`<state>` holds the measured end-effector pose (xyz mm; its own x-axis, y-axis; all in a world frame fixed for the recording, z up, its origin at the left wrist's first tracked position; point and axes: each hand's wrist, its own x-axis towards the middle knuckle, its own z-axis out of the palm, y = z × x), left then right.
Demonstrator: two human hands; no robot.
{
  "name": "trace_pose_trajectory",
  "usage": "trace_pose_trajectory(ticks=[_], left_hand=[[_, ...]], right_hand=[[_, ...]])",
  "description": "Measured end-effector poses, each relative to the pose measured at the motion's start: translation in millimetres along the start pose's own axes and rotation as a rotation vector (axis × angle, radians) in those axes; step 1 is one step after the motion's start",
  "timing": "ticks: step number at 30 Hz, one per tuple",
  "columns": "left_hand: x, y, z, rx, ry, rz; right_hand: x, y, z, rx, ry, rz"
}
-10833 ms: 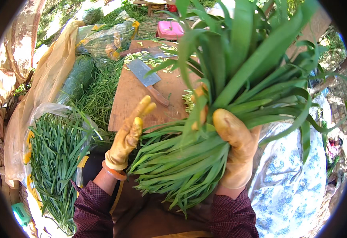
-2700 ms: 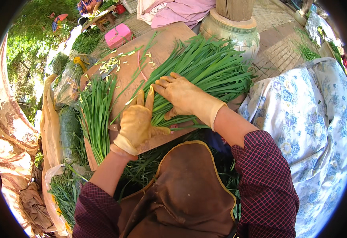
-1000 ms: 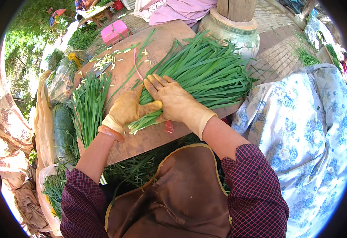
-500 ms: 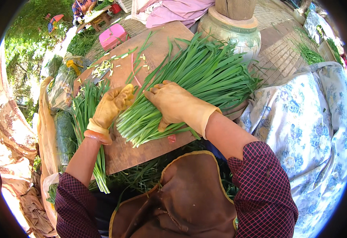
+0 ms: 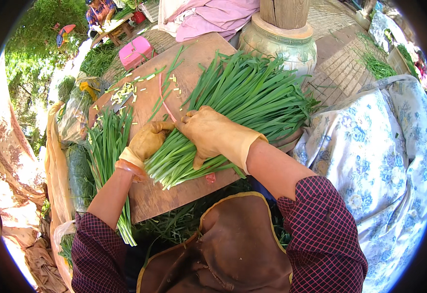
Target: The person gathers green onions, aligns them into bundles, and ties them with rubber bands. They then trim the root ends of the bundles with a knife on a wooden board and place the finished bundles into a plastic bag.
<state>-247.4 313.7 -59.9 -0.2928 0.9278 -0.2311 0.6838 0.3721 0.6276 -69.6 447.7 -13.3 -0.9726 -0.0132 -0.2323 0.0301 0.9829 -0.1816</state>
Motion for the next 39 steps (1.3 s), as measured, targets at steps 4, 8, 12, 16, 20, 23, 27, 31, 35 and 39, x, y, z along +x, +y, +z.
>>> trace_pose_trajectory(ticks=[4,8,12,16,20,23,27,31,35,39], left_hand=[[26,-20,-11,-0.189,0.029,-0.104],[59,-32,-8,-0.133,0.107,-0.238],[76,-37,13,0.162,0.295,-0.271],[75,-42,22,0.170,0.331,-0.288],[67,-40,23,-0.109,0.526,-0.322],[54,-32,15,-0.551,0.492,-0.349],[17,-12,-14,-0.817,0.236,-0.298],[-19,18,-35,-0.600,0.135,-0.059],[-43,47,-31,-0.388,0.228,0.148],[-61,68,-17,-0.587,0.312,0.083]], right_hand=[[4,3,-2,0.055,-0.030,0.003],[3,5,10,-0.001,0.120,-0.035],[4,7,19,-0.004,0.122,-0.020],[4,6,20,-0.027,0.156,-0.023],[1,3,19,0.007,0.144,-0.010],[-1,1,17,0.008,0.121,0.014],[-4,-2,14,0.025,0.083,0.059],[-5,-5,13,0.031,0.106,0.065],[-6,-6,12,0.034,0.078,0.072],[-9,-7,12,0.024,0.106,0.075]])
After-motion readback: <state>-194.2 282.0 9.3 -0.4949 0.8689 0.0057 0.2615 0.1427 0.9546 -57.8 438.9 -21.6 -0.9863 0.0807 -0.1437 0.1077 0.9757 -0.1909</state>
